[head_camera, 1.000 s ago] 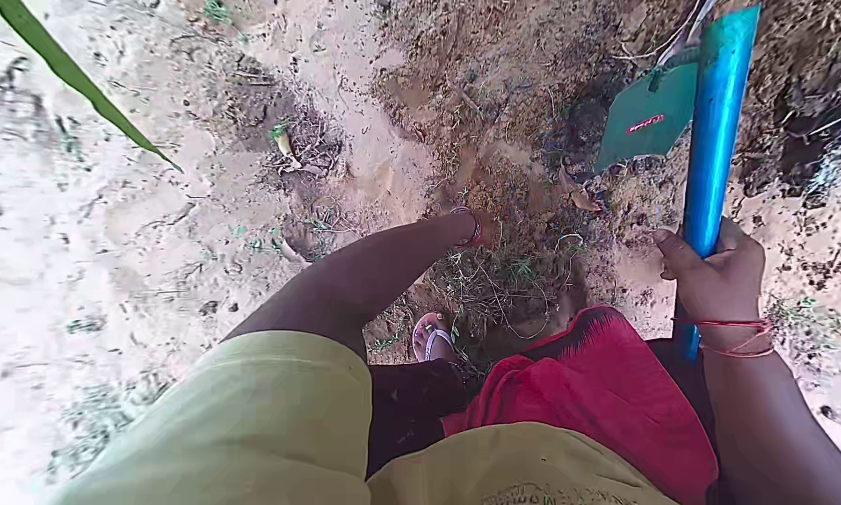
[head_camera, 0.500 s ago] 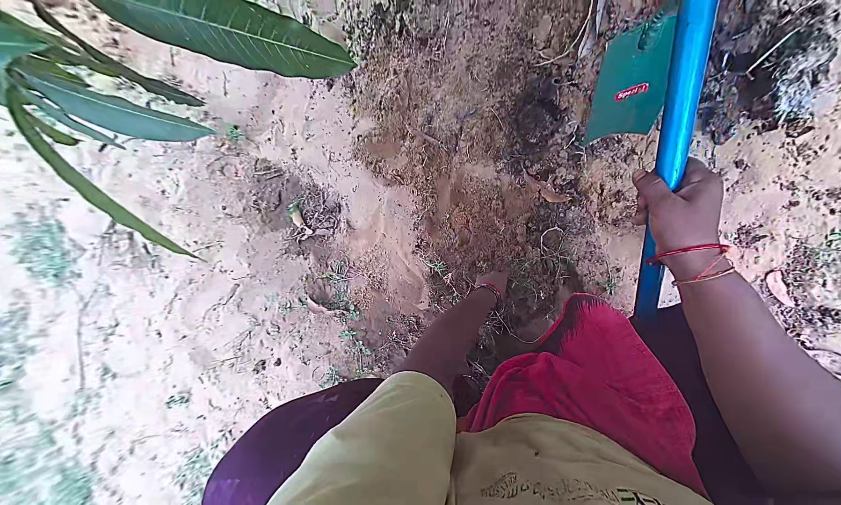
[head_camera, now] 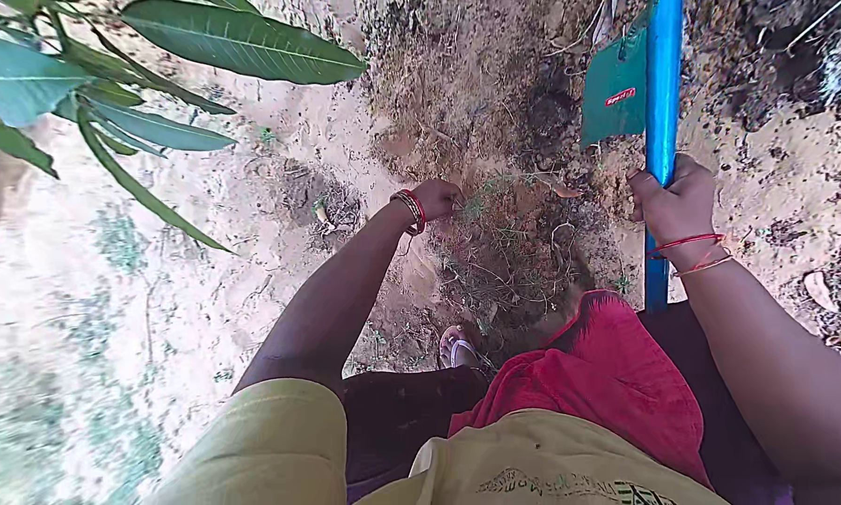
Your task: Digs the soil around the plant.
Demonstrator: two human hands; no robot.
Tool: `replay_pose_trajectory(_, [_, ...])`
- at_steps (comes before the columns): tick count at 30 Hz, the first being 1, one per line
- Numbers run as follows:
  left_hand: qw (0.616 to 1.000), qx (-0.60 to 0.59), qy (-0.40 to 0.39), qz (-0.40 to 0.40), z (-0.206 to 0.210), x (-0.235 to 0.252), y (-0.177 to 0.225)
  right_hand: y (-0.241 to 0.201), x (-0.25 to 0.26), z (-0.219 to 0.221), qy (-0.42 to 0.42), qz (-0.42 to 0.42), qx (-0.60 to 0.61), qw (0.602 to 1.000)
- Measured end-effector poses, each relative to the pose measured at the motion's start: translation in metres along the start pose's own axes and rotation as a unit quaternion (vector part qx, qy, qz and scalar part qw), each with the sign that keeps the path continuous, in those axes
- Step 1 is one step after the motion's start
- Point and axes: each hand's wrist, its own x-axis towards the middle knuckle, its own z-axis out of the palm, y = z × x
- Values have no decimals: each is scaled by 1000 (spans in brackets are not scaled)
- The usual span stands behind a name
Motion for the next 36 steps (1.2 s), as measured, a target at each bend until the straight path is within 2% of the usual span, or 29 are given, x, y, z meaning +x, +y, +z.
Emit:
replay_pose_trajectory(4, [993, -43, 98, -46, -37, -24, -14, -1, 2, -2, -13, 7, 1, 1000])
replay_pose_trajectory(5, [993, -16, 94, -63, -47, -31, -16, -1, 4, -1, -14, 11, -2, 1000])
replay_pose_trajectory(7, [985, 110, 31, -130, -58, -42, -41, 0, 6, 0, -18, 20, -13, 1000])
replay_pose_trajectory(9, [933, 250, -37, -257, -61, -52, -89, 1, 9, 1, -26, 32, -18, 999])
replay_pose_trajectory(10, [898, 273, -33, -344, -56, -58, -114, 3, 10, 2, -29, 37, -16, 999])
replay_pose_trajectory(12, [843, 251, 43, -474, -33, -65, -155, 6, 12, 3, -34, 46, -14, 998])
replay_pose_trajectory(13, [841, 241, 66, -480, -14, -63, -159, 6, 13, 4, -39, 48, -18, 998])
replay_pose_trajectory(14, [864, 236, 72, -439, 10, -56, -149, 6, 14, 5, -45, 50, -25, 997])
replay_pose_trajectory(15, [898, 230, 43, -371, 40, -48, -128, 5, 13, 7, -52, 53, -31, 997])
replay_pose_trajectory(17, [956, 206, -50, -201, 107, -26, -84, 3, 13, 12, -64, 57, -41, 995])
replay_pose_trajectory(19, [970, 194, -124, -72, 174, -2, -47, 3, 13, 16, -77, 61, -46, 994])
replay_pose_trajectory(21, [968, 190, -164, -11, 212, 19, -25, 3, 14, 22, -82, 61, -44, 994])
replay_pose_trajectory(24, [959, 191, -208, -7, 225, 35, -13, 4, 13, 26, -96, 64, -53, 992])
replay_pose_trajectory(26, [941, 229, -249, -2, 210, 29, -14, 4, 12, 27, -102, 66, -61, 991])
replay_pose_trajectory(29, [911, 286, -297, -18, 167, 2, -40, 3, 12, 27, -108, 72, -58, 990])
replay_pose_trajectory(31, [890, 319, -316, -80, 137, -26, -75, 1, 12, 27, -107, 68, -56, 990])
replay_pose_trajectory(33, [881, 306, -272, -236, 113, -65, -115, 1, 12, 27, -102, 58, -54, 992])
replay_pose_trajectory(35, [860, 185, -165, -446, 81, -110, -118, -1, 11, 25, -102, 50, -45, 993])
replay_pose_trajectory(36, [843, 88, -137, -512, 59, -123, -103, -1, 11, 25, -101, 46, -36, 993])
